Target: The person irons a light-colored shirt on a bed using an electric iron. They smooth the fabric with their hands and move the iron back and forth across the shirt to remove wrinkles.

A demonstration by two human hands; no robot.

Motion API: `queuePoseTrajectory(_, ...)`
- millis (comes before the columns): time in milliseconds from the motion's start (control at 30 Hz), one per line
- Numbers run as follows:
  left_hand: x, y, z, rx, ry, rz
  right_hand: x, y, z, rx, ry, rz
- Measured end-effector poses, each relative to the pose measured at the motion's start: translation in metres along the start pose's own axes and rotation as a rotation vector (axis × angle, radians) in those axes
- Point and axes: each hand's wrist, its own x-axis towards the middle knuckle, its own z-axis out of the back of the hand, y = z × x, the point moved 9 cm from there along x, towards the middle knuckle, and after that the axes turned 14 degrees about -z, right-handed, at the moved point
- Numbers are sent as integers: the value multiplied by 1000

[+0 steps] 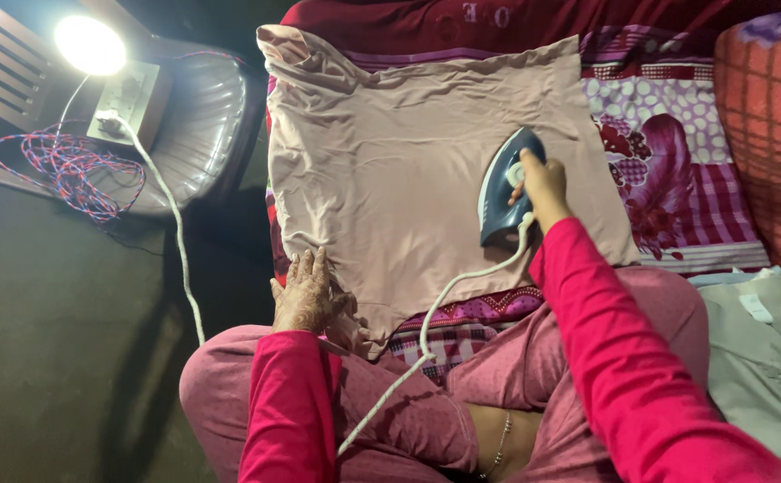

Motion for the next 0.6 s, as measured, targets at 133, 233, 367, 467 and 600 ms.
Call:
queuePoseTrajectory(133,-2,-4,6,-37,-16,-11,36,17,6,-19,0,-34)
queuePoseTrajectory(233,0,-4,7,-57,-6,0,53,21,7,-49,-1,-50)
queuePoseTrajectory(367,2,-5,5,-46,-15,-5,58,22,9,-48,64,-25)
queuePoseTrajectory(467,3,-1,1,-57,-12,-11,53,8,10,-76,54,-135)
queuePoseTrajectory(600,8,3,-4,-22,-8,-6,27,-14,14,-161,29,-173)
